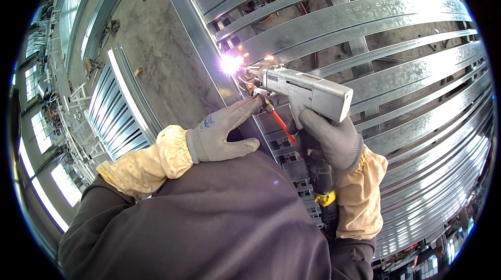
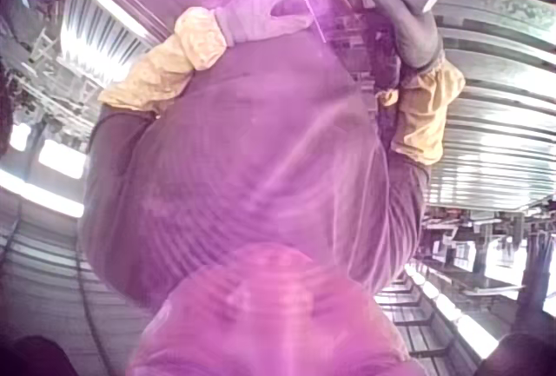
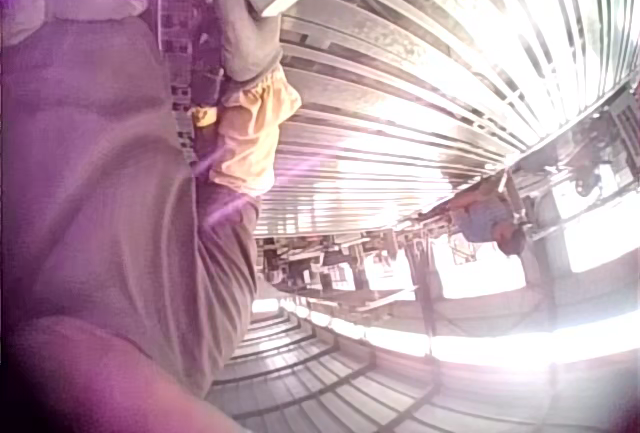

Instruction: The person welds a metal frame using a handheld welding tool, moving along the seams of a large cylindrical structure. Sparks and bright light are visible as the welder joins metal bars together.

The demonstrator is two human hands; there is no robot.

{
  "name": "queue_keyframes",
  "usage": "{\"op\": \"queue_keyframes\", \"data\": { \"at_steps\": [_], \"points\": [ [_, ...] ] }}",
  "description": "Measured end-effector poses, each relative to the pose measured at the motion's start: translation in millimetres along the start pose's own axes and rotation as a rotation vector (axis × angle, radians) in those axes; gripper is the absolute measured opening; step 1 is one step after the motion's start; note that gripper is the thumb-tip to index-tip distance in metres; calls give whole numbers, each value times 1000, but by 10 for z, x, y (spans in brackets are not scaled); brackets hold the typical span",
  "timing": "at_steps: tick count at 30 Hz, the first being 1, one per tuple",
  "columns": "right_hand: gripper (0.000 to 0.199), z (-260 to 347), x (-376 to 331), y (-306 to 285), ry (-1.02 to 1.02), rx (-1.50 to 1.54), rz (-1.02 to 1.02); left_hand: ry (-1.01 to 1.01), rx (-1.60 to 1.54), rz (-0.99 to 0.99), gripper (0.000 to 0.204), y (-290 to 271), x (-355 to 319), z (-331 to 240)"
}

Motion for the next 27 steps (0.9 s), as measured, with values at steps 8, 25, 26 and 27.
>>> {"op": "queue_keyframes", "data": {
  "at_steps": [8, 25, 26, 27],
  "points": [
    [32, -17, -20, 3, 14, -14, 14, 1, 25, -24, 85, 1, -7, 3],
    [41, 92, -127, 74, -30, 10, -69, 42, -23, -19, 86, -57, 14, -14],
    [40, 83, -104, 64, -25, 4, -46, 27, -28, -22, 86, -65, 14, -16],
    [40, 76, -87, 68, -20, -2, -23, 11, -33, -24, 86, -79, 18, -32]
  ]
}}
Point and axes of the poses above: each hand's wrist, its own x-axis towards the middle knuckle, its own y-axis out of the palm, z = x × y, the point moved 8 cm from there along x, towards the middle knuckle, and after that the axes turned 3 degrees about -z, right-handed, at the moved point
